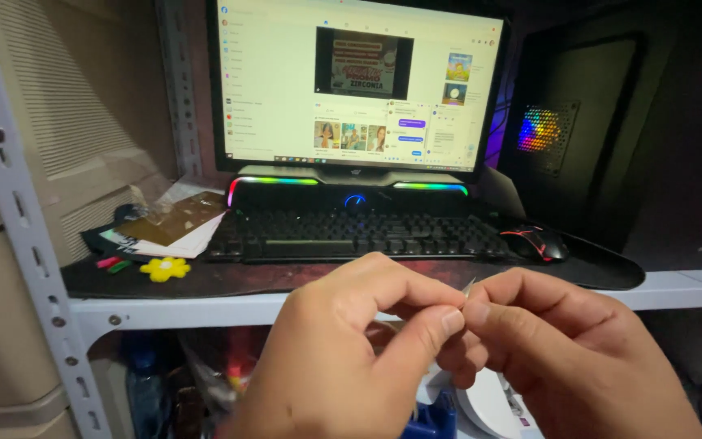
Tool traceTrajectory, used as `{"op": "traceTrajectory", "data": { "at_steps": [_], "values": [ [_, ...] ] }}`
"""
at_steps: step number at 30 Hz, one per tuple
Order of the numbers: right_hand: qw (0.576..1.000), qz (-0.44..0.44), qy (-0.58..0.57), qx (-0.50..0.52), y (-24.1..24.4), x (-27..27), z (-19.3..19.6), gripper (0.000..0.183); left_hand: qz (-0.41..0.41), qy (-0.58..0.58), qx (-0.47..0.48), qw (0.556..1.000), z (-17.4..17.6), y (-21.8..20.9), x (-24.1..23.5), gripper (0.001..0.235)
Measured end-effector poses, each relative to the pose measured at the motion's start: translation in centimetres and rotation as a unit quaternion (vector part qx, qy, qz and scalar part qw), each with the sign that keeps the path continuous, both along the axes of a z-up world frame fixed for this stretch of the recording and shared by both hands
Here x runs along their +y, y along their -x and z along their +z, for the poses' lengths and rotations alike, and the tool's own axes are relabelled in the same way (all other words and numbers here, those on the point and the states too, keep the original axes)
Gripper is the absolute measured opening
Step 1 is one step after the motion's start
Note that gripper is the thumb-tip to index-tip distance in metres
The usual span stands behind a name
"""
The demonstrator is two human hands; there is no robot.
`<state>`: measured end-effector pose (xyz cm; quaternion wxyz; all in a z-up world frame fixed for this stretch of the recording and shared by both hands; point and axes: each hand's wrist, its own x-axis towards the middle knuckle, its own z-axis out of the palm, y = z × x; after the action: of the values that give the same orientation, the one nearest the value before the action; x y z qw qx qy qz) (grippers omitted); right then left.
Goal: The person picks up a small rectangular sticker and begins peeling the backing off. They continue to peel the backing from the sticker while holding it in front of the camera, occasionally adjusting their grip.
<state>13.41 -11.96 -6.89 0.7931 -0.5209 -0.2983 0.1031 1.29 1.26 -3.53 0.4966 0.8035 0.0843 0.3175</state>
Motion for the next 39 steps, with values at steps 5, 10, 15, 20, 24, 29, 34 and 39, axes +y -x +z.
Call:
{"op": "traceTrajectory", "data": {
  "at_steps": [5, 10, 15, 20, 24, 29, 34, 39],
  "values": [
    [0.999, 0.0, 0.032, 0.023, 0.4, 0.2, 0.3, 0.017, 0.042, 0.059, 0.139, 0.988, 3.2, 1.4, -1.0, 0.013],
    [0.999, 0.04, 0.025, -0.024, -0.5, 0.4, -0.6, 0.014, 0.058, 0.077, 0.149, 0.984, 3.2, 1.7, -0.9, 0.012],
    [0.999, 0.022, 0.023, 0.016, -1.1, 0.6, -0.9, 0.013, 0.005, 0.033, 0.045, 0.998, 0.7, 0.4, 0.2, 0.014],
    [1.0, 0.008, 0.027, -0.01, -2.3, 1.0, -1.4, 0.009, -0.025, 0.005, -0.006, 1.0, 0.2, -0.1, 1.0, 0.017],
    [0.994, -0.071, 0.056, 0.066, 0.6, 2.9, -0.2, 0.012, -0.011, 0.052, 0.055, 0.997, 0.4, 0.4, 1.3, 0.018],
    [0.998, -0.021, 0.053, 0.032, 0.2, 4.2, -1.0, 0.015, -0.003, 0.001, 0.015, 1.0, -1.1, 1.1, 2.5, 0.021],
    [0.998, 0.01, 0.047, 0.037, -0.1, 4.8, -1.5, 0.011, 0.025, -0.16, -0.093, 0.982, -3.1, 1.0, 3.6, 0.025],
    [0.996, -0.023, 0.056, 0.073, 1.3, 5.3, -1.0, 0.014, 0.037, -0.164, -0.085, 0.982, -3.4, 1.5, 3.6, 0.025]
  ]
}}
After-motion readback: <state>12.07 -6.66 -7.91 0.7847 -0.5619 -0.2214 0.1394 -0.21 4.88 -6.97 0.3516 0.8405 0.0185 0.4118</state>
